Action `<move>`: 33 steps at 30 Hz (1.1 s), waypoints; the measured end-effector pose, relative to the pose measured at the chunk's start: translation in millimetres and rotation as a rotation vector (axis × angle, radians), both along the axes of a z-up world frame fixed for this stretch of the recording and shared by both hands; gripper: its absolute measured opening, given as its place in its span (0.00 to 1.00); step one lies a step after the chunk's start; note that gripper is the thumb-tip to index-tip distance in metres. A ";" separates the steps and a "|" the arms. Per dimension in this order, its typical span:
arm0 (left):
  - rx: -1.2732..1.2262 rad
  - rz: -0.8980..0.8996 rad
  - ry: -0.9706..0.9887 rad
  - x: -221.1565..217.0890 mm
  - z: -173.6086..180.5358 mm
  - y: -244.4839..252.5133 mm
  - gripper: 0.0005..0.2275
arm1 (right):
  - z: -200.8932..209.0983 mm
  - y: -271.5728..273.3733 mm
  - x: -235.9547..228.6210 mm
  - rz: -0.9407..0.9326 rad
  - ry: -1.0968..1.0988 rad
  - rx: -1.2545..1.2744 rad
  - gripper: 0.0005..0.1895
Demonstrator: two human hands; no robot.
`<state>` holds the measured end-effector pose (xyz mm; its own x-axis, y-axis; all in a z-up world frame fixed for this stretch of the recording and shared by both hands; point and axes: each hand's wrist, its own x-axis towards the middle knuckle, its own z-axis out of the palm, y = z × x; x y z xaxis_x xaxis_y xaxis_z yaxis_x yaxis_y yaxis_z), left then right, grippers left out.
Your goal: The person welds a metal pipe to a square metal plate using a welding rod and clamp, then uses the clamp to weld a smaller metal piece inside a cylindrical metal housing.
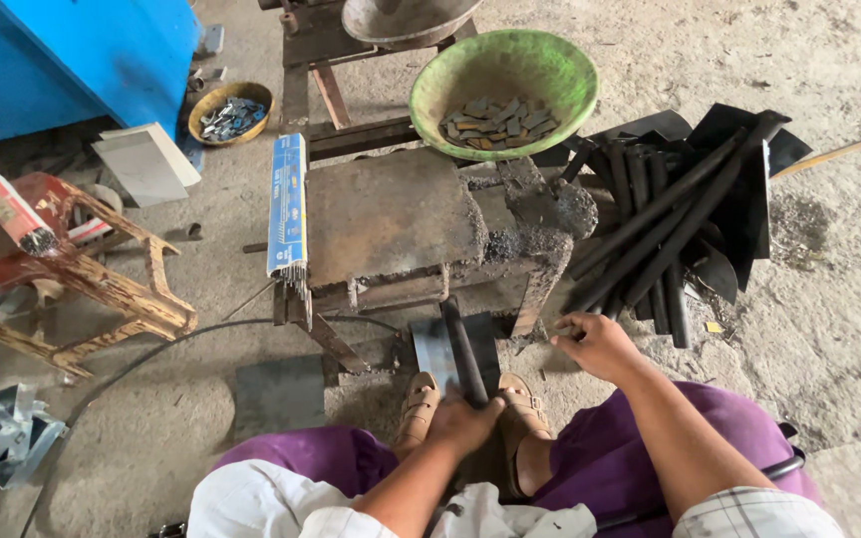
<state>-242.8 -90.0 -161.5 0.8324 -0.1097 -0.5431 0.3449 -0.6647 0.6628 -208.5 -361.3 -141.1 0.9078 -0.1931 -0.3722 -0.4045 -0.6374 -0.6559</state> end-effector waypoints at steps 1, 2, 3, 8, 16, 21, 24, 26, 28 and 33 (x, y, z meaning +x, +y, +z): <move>0.174 -0.158 -0.224 -4.1 9.7 2.6 0.46 | -1.2 -1.1 0.1 0.017 -0.032 -0.002 0.20; 0.175 -0.161 -0.225 -7.6 16.2 4.5 0.46 | -3.2 -1.8 -0.1 0.034 -0.062 -0.004 0.21; 0.208 -0.295 -0.302 -10.1 18.2 4.8 0.43 | -5.6 -2.1 0.3 0.031 -0.062 -0.002 0.21; 0.383 -1.203 -0.672 -24.5 -31.5 9.5 0.35 | -10.2 -4.9 0.0 0.038 -0.122 -0.002 0.21; 0.441 -1.273 -0.705 -24.3 -32.8 13.3 0.34 | 2.1 0.2 -0.4 0.031 -0.041 0.002 0.21; 0.471 -0.952 -0.332 -14.4 67.9 1.5 0.46 | 4.5 -3.7 -3.5 0.048 -0.074 -0.014 0.23; 0.255 -0.276 0.104 2.0 105.4 8.5 0.47 | 4.3 -8.2 -4.8 0.040 -0.017 -0.043 0.24; 0.149 0.064 0.403 5.0 97.1 12.8 0.45 | 4.6 -10.5 -5.3 0.070 -0.069 -0.107 0.24; -0.062 0.403 0.059 4.4 70.1 15.4 0.43 | 5.5 -11.7 -6.0 0.068 -0.074 -0.104 0.24; 0.056 0.280 0.317 -14.1 -19.4 -1.7 0.47 | 9.4 -8.7 -4.2 0.076 -0.101 -0.072 0.24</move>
<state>-257.0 -91.7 -180.9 0.6168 0.1335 -0.7757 0.6981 -0.5482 0.4606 -212.7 -370.0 -131.8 0.9531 -0.1454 -0.2655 -0.2874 -0.7106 -0.6422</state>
